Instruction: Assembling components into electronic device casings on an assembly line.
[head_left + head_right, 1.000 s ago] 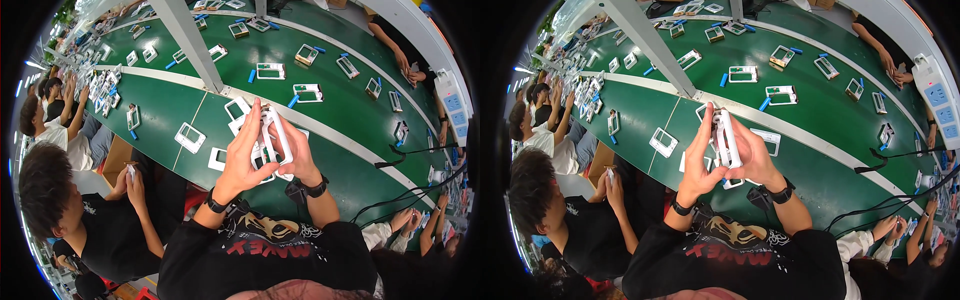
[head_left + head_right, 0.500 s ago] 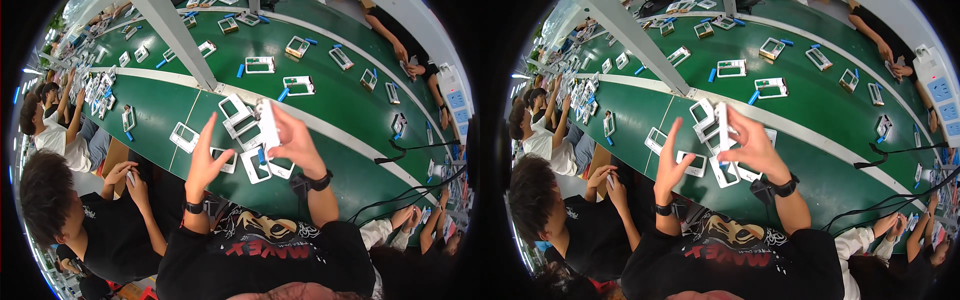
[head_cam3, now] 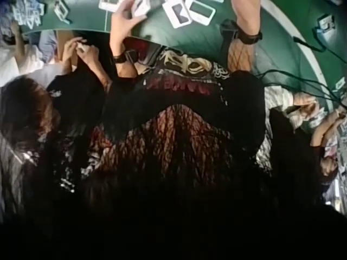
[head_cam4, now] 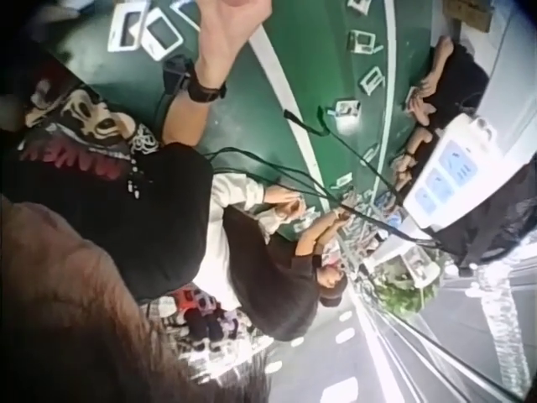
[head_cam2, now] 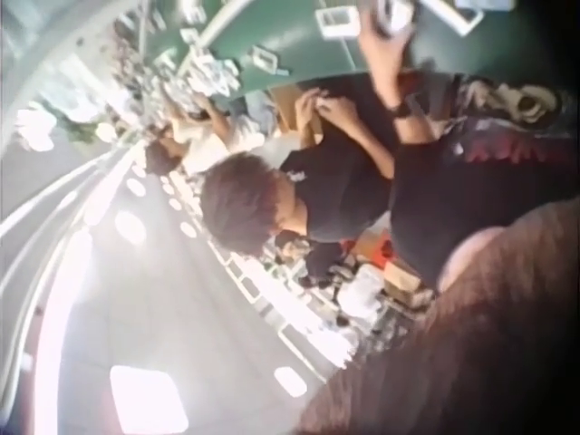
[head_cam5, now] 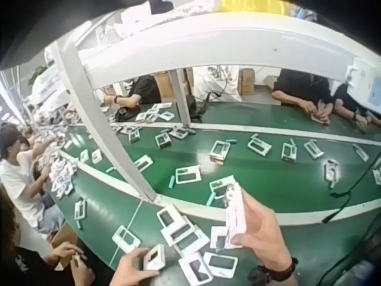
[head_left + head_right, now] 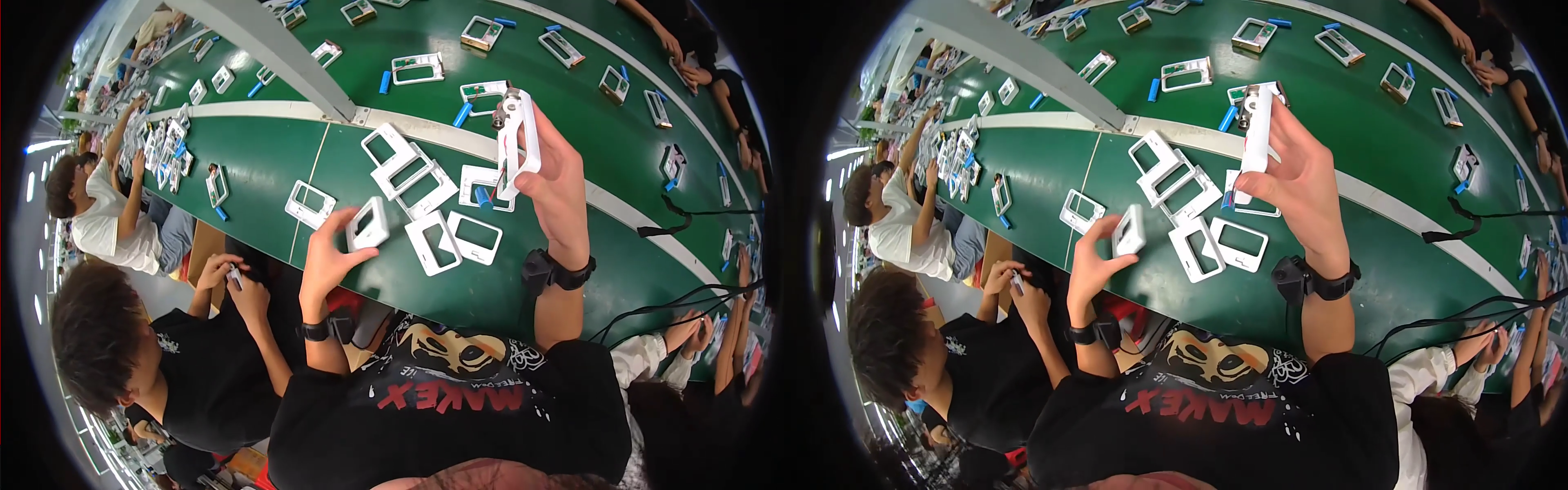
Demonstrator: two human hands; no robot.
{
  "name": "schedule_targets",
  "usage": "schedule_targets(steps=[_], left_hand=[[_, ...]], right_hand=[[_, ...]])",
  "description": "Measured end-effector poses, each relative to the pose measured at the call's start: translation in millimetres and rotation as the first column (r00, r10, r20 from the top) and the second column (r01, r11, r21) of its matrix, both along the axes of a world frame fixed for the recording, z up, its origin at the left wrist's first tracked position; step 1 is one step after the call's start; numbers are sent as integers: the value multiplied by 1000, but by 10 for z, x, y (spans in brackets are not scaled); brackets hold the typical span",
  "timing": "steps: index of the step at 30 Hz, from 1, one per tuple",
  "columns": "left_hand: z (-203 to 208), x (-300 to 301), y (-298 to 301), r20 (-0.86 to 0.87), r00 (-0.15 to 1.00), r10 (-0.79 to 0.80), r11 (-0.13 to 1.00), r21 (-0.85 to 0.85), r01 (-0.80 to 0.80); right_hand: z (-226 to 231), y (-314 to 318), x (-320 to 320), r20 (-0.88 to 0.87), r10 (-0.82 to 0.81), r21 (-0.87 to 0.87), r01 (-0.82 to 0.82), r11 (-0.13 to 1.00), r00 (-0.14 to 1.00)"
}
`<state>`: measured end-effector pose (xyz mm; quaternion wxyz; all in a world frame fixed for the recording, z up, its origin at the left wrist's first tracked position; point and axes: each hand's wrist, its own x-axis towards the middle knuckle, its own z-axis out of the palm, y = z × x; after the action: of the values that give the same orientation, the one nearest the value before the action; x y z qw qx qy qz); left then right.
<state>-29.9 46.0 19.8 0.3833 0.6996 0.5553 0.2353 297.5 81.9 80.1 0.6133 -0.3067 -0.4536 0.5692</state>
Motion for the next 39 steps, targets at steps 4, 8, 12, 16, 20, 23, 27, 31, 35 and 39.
schedule_targets(steps=[4,8,12,16,20,23,27,31,35,39], left_hand=[[39,350,136,706,705,70,974,-200,104],[298,869,460,850,501,161,891,-344,298],[382,1255,859,835,537,123,742,-436,509],[347,1585,1203,829,557,45,489,-505,711],[171,1759,1467,885,462,52,275,-457,846],[8,1764,1624,916,389,97,189,-400,897],[-196,1809,1675,925,344,163,103,-363,926],[-277,1854,1648,928,320,189,110,-344,932],[-283,1864,1644,930,318,181,173,-349,921],[-159,1901,1649,885,412,215,151,-447,882]], right_hand=[[141,-31,29,78,-35,36,32,999,996],[223,13,-9,68,-72,110,64,992,995],[294,-50,-5,54,-131,123,124,985,990],[204,-3,116,65,-274,126,265,956,959],[127,232,198,84,-337,219,312,924,938],[45,398,131,85,-359,222,334,916,929],[22,532,-16,193,-380,271,323,907,905],[-40,623,-101,127,-354,237,318,918,927],[-130,666,-112,262,-446,269,379,885,856],[-186,706,59,243,-433,302,356,884,868]])
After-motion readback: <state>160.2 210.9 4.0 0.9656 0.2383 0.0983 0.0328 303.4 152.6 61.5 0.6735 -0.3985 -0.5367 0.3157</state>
